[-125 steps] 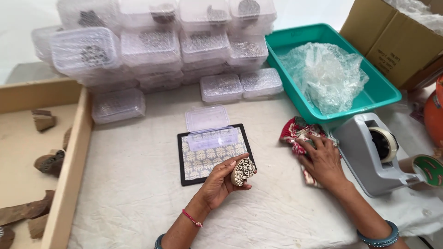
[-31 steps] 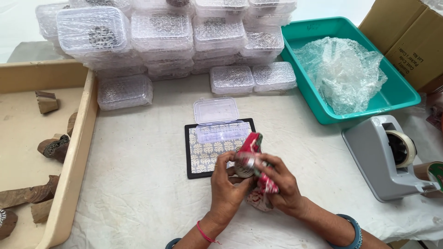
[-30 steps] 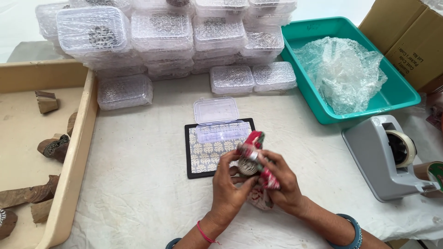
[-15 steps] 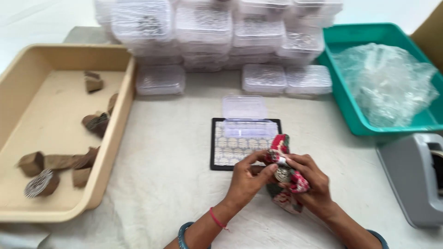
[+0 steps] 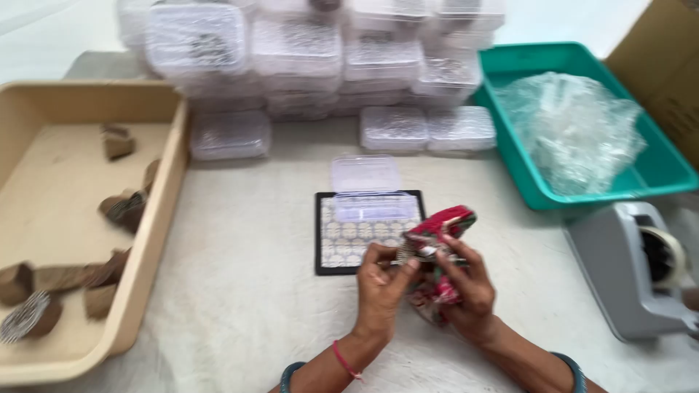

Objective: The person cleans a small plastic container with a cloth, then places a decorative metal object inside. They close the container and wrap it in bubble wrap, securing the package with tape.

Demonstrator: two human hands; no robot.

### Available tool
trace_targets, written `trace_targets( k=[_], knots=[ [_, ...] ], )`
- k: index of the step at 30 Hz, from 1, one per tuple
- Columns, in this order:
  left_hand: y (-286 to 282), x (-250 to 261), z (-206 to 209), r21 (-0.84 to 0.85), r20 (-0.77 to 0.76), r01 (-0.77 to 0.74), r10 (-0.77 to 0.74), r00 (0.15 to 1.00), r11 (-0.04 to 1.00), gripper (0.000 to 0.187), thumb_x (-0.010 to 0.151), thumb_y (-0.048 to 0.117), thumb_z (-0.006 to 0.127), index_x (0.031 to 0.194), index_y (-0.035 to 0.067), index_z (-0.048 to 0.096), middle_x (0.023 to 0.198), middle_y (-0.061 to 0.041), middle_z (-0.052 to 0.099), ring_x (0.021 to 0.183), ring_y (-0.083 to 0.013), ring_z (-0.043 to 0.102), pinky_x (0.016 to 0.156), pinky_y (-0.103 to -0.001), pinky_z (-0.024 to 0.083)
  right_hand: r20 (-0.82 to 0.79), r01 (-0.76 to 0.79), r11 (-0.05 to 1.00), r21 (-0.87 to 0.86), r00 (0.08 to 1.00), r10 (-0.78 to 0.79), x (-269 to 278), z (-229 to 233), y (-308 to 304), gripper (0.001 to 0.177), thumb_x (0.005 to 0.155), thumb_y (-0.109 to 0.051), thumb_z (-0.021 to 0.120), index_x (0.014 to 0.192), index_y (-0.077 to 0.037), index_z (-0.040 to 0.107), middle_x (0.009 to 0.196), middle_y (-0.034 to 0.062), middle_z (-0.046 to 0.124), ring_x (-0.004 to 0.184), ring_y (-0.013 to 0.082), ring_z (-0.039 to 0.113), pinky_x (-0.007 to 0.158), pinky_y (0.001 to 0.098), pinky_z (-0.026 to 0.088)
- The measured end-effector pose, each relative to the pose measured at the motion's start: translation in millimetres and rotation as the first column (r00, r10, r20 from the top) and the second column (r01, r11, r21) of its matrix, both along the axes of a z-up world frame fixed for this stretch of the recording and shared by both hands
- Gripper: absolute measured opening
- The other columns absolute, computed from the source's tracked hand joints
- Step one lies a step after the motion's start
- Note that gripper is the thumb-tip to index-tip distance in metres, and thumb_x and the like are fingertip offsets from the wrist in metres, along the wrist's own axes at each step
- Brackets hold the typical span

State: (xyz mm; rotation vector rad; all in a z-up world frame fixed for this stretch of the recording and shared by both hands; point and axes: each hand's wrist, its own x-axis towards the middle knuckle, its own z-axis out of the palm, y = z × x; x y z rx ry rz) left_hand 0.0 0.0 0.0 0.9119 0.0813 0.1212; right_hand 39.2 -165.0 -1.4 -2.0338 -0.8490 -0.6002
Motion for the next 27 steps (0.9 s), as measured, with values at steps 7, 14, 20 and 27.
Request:
trace_targets(
  k=[7,14,20,27],
  knots=[
    [14.0,20.4,25.8,-0.075,0.044,-0.158,0.161,0.986,0.985,0.029,0.092,0.005,0.076,0.112,0.002,0.055,0.109,-0.012,0.066,0.099,-0.0145,0.067,0.089,-0.027,0.058,0.053,-0.258,0.954,-0.154,0.962,0.269,31.4,10.0,-20.9,0.062,0.065,-0.001,0.081,0.126,-0.005,0.069,0.133,0.0178,0.06,0.112,0.0294,0.069,0.092,0.0366,0.06],
    [6.0,57.0,35.3,0.127,0.097,-0.116,0.104,0.99,0.985,0.031,0.093,0.009,0.071,0.121,0.002,0.06,0.113,-0.007,0.07,0.101,-0.0127,0.069,0.089,-0.028,0.061,-0.127,-0.015,0.964,0.267,0.991,0.05,69.3,65.4,-29.2,0.033,0.097,-0.002,0.07,0.129,-0.006,0.07,0.136,0.0134,0.065,0.127,0.0249,0.064,0.108,0.0326,0.051],
    [-11.2,82.9,25.4,0.227,0.139,-0.044,0.012,0.99,0.973,0.033,0.099,0.017,0.069,0.128,0.002,0.064,0.117,-0.007,0.072,0.106,-0.0118,0.068,0.092,-0.026,0.06,-0.305,-0.283,0.906,0.316,0.873,0.38,90.9,43.0,-8.9,0.053,0.102,-0.022,0.065,0.147,0.0,0.049,0.141,0.0131,0.055,0.133,0.0229,0.053,0.111,0.0345,0.043],
    [0.0,98.7,26.8,0.204,0.118,0.195,-0.221,0.968,0.96,0.034,0.098,0.02,0.065,0.129,0.007,0.06,0.12,-0.001,0.068,0.109,-0.011,0.068,0.092,-0.033,0.062,-0.298,-0.15,0.913,0.378,0.914,0.274,105.6,15.6,-18.9,0.056,0.098,-0.034,0.07,0.144,-0.004,0.06,0.127,0.0114,0.07,0.115,0.0185,0.069,0.099,0.0292,0.055]
  ],
)
